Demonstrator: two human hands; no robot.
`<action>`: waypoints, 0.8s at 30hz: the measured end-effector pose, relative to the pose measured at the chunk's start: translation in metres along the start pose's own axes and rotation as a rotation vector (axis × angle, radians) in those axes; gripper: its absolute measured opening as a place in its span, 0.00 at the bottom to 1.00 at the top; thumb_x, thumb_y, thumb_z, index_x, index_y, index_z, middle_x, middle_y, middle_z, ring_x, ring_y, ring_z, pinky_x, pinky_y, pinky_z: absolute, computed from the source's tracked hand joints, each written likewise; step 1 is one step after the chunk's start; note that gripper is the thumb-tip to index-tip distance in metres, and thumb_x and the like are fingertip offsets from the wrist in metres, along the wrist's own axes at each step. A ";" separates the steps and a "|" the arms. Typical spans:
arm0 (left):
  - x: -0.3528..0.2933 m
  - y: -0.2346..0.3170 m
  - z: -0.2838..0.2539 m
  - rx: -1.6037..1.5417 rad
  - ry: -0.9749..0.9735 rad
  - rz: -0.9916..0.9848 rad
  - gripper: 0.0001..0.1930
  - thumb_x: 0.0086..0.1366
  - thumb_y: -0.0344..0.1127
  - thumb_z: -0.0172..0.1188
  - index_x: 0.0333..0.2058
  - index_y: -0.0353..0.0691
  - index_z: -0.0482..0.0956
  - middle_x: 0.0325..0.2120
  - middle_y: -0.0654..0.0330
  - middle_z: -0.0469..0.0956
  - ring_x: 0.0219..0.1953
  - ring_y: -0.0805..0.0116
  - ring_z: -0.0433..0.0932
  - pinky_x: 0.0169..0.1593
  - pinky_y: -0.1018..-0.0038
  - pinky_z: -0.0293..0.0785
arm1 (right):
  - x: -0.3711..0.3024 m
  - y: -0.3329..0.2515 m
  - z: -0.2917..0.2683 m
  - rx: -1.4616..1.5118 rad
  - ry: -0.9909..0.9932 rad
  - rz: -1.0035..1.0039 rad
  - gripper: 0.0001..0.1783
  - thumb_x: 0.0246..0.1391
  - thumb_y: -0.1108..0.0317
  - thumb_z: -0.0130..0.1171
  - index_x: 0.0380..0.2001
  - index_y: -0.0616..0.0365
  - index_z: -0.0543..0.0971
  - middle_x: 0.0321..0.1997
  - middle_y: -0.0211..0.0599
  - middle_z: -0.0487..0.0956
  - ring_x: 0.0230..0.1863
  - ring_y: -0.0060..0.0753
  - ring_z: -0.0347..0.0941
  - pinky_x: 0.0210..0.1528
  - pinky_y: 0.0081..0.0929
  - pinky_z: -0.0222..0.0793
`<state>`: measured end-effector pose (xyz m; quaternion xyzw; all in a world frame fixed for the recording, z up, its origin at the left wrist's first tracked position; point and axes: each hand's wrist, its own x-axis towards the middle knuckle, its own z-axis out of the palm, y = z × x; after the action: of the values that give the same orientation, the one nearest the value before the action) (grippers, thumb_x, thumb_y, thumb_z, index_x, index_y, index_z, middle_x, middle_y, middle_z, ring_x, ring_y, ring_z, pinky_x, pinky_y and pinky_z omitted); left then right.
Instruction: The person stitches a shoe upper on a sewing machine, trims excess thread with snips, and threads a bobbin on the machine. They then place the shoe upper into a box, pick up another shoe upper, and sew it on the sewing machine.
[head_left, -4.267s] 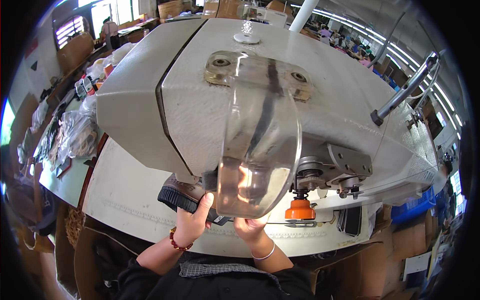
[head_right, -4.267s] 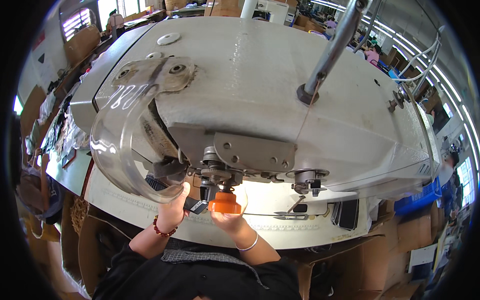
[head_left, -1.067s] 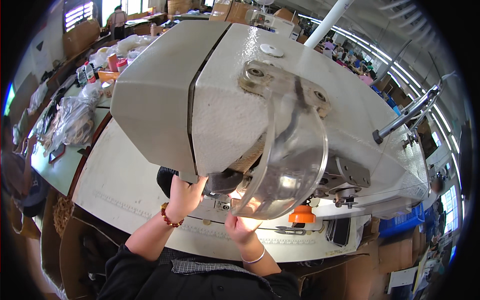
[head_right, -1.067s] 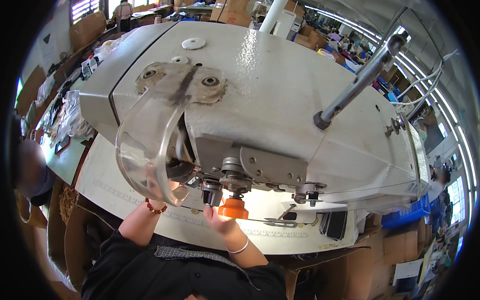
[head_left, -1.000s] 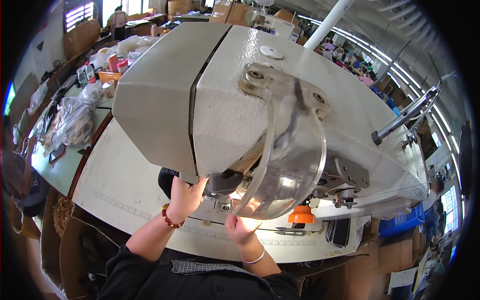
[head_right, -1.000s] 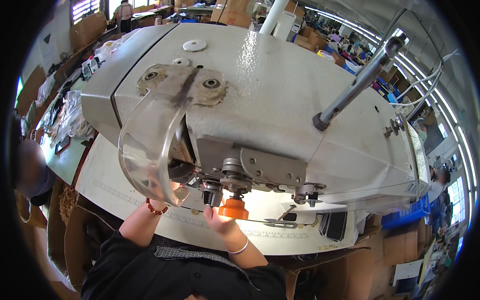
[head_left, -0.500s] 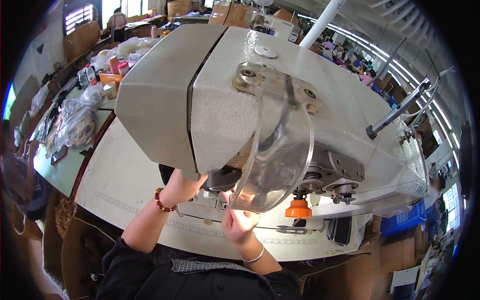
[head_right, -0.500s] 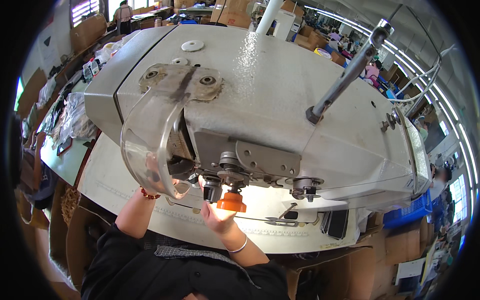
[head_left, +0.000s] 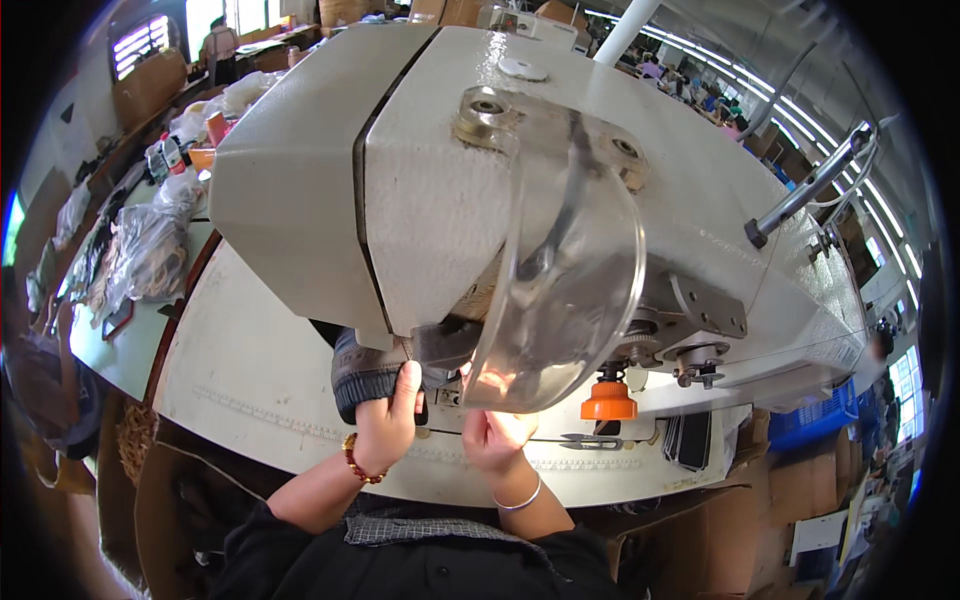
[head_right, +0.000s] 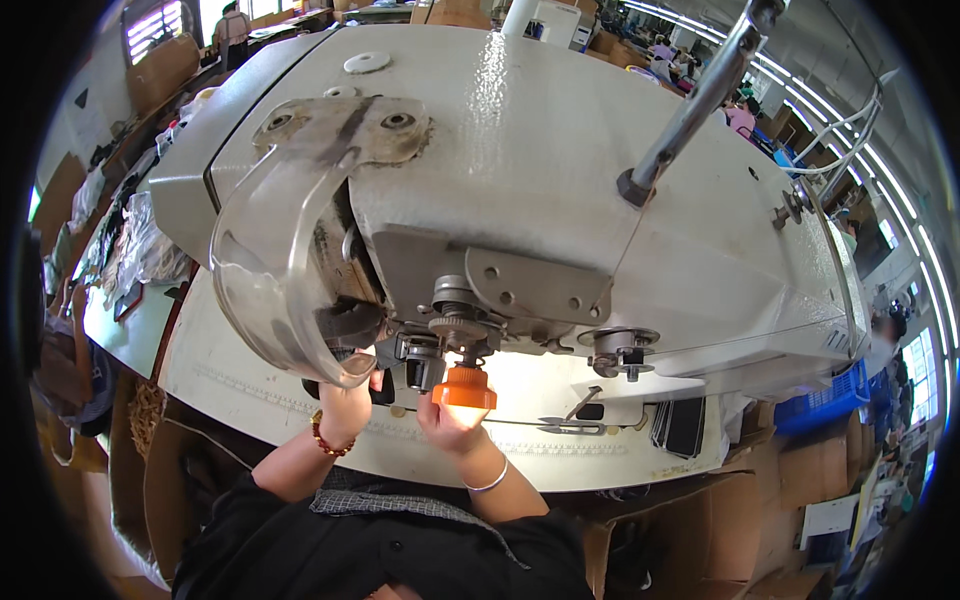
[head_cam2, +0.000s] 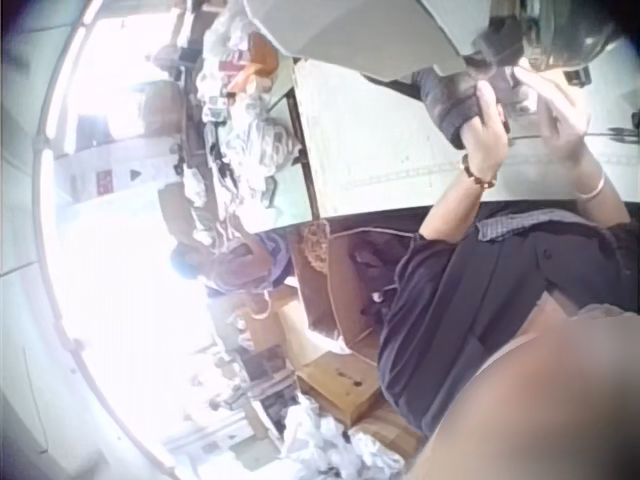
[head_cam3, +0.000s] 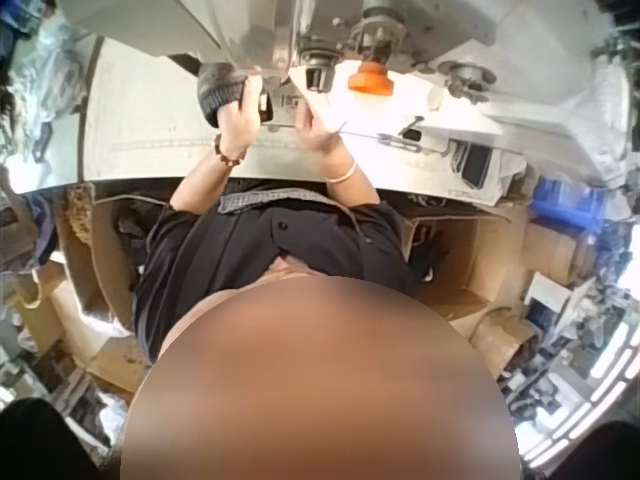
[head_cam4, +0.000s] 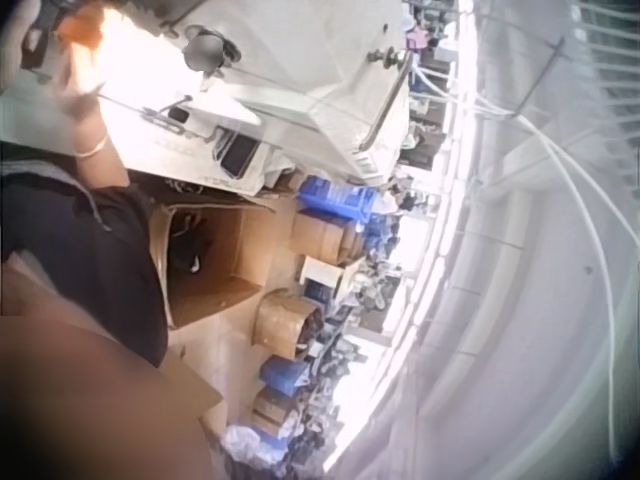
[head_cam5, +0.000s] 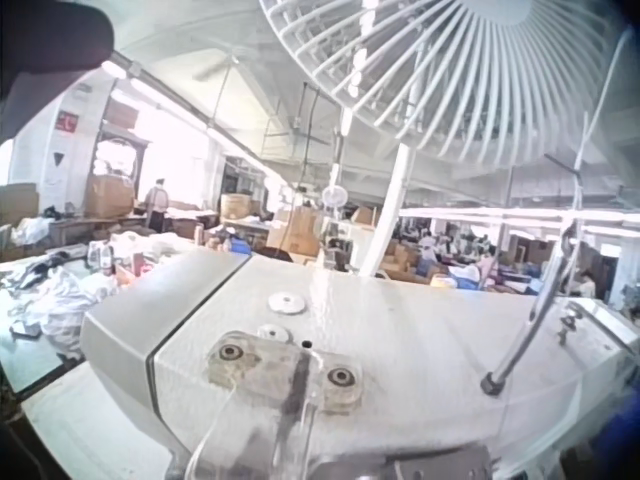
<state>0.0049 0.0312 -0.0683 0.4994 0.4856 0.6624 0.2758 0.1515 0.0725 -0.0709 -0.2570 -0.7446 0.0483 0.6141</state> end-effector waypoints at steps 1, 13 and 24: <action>-0.004 -0.001 0.003 -0.042 0.005 -0.009 0.08 0.77 0.34 0.51 0.40 0.35 0.72 0.26 0.67 0.71 0.20 0.80 0.67 0.24 0.81 0.66 | -0.002 0.001 0.000 -0.004 0.000 0.013 0.16 0.43 0.92 0.52 0.34 0.71 0.83 0.36 0.48 0.85 0.38 0.45 0.83 0.45 0.32 0.77; -0.001 0.008 0.018 -0.028 0.050 -0.048 0.14 0.78 0.28 0.46 0.29 0.33 0.69 0.18 0.66 0.64 0.18 0.76 0.62 0.23 0.75 0.60 | -0.001 0.002 0.002 -0.005 0.021 0.002 0.18 0.45 0.91 0.54 0.41 0.74 0.82 0.39 0.50 0.85 0.39 0.48 0.84 0.49 0.33 0.77; -0.038 0.070 0.003 0.277 -0.852 0.881 0.22 0.60 0.33 0.58 0.54 0.36 0.77 0.19 0.64 0.63 0.19 0.70 0.68 0.22 0.71 0.64 | 0.010 -0.009 0.002 -0.142 -0.086 -0.039 0.25 0.41 0.87 0.58 0.47 0.67 0.83 0.44 0.54 0.83 0.47 0.58 0.81 0.55 0.45 0.74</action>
<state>0.0294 -0.0259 -0.0190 0.9038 0.1629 0.3878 0.0788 0.1453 0.0695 -0.0586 -0.2831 -0.7767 -0.0055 0.5627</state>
